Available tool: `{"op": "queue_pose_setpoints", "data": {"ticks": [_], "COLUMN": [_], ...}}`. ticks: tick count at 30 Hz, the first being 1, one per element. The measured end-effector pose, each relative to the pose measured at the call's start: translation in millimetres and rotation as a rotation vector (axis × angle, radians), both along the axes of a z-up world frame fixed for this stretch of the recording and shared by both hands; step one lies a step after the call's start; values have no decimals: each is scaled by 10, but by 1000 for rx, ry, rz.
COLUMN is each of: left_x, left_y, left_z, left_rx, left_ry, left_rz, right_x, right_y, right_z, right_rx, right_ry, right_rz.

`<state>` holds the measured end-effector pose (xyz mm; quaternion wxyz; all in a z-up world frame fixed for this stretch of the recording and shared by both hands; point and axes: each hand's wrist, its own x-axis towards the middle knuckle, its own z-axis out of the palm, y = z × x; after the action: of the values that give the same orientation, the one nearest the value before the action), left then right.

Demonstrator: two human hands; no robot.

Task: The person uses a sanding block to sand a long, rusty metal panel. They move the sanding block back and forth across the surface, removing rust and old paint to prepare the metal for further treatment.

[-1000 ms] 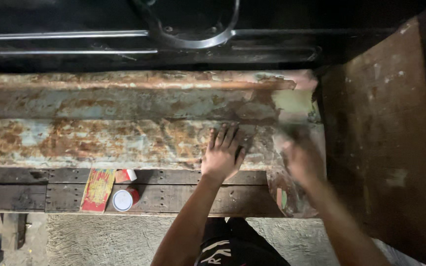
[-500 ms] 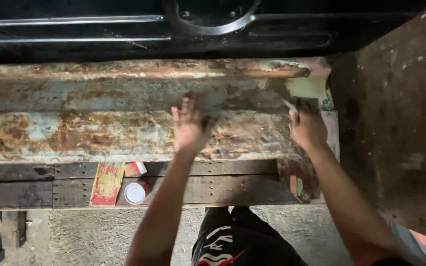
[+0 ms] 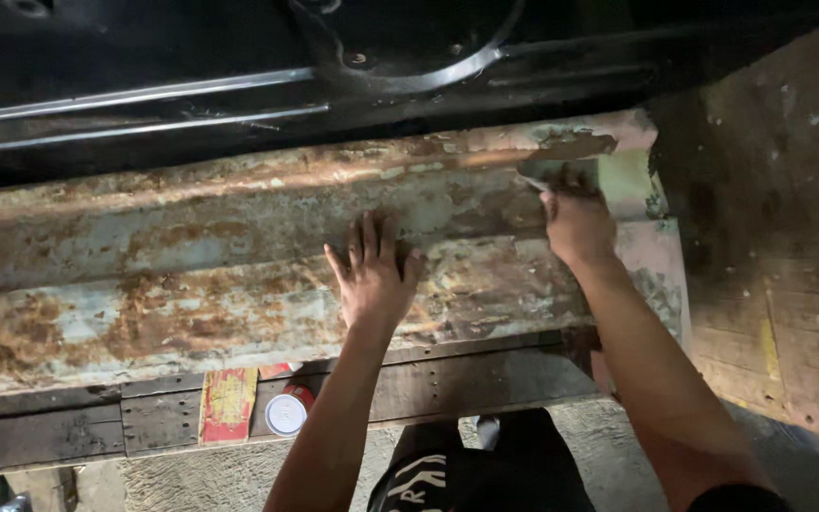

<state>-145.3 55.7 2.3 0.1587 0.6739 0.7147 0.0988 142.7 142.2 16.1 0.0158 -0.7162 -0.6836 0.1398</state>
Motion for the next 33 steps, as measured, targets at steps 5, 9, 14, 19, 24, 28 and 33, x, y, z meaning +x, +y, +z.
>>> {"op": "queue_pose_setpoints", "data": {"ticks": [5,9,14,19,24,28,33], "left_x": [14,18,37,33,45,41,57], "left_y": [-24,-36,-7,-16,-53,1,-32], "left_z": [-35,-42,-44,-57,-45,-6,-76], "left_rx": [-20,-19,-33,-31,-72,-80,-66], "left_ry": [24,56,73,100,87,103,89], "left_rz": [-9,-10,6,1,-1,2,20], "right_x": [-502,-420,-62,-475,-60,-26,-404], "right_y": [-201,-201,32,-161,-129,67,-184], "right_z": [-153,-244,-134,-238,-137,-176,-453], "right_rx": [1,-200,441,260,204,-19,-63], "right_ry": [210,116,48,116,17,-101,222], "right_rz": [105,83,162,216,110,53,187]}}
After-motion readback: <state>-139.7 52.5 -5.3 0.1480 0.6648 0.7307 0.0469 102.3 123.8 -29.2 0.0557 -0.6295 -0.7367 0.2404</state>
